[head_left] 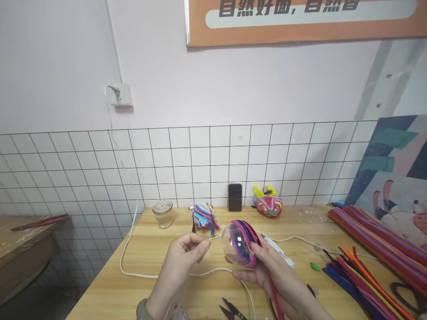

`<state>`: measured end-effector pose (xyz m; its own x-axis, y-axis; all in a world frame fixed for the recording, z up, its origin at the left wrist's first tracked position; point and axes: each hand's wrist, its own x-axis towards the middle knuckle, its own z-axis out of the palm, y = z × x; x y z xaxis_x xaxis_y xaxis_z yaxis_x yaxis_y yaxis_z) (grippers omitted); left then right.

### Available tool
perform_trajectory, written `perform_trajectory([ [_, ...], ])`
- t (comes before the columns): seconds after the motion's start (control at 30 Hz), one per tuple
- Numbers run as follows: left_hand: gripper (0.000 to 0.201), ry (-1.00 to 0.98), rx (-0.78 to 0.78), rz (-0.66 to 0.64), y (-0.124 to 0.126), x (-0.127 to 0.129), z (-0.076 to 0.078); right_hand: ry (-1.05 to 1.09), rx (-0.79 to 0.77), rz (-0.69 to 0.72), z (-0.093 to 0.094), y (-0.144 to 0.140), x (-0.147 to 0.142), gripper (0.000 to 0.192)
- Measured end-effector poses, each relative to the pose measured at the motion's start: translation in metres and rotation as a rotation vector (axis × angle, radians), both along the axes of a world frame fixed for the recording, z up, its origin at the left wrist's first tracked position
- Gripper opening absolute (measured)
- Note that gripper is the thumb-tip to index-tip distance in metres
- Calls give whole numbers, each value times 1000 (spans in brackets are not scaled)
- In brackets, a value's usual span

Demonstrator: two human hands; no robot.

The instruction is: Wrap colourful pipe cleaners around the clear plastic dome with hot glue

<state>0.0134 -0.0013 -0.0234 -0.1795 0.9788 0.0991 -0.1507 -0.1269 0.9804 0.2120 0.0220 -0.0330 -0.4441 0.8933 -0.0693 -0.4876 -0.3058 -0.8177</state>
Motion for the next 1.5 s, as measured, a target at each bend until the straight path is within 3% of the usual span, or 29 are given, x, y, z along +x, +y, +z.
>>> perform_trajectory([
  [0.17, 41, 17, 19, -22, -1, 0, 2, -41, 29, -34, -4, 0, -2, 65],
  [0.33, 33, 59, 3, -77, -2, 3, 6, -68, 25, -51, -5, 0, -4, 64],
  [0.6, 33, -22, 40, -113, -1, 4, 2, 17, -55, 27, -7, 0, -6, 53],
  [0.77, 27, -2, 50, -75, -2, 2, 3, 66, -97, 59, -11, 2, -5, 46],
  [0.97, 18, 44, 37, 0, -6, -1, 9, 255, -232, 221, -12, 11, 0, 39],
  [1.27, 25, 112, 85, -7, -4, 0, 7, 294, -204, 184, -14, 10, -3, 36],
  [1.5, 39, 162, 110, 93, -5, 1, 3, 312, -207, 198, -10, 6, -7, 32],
])
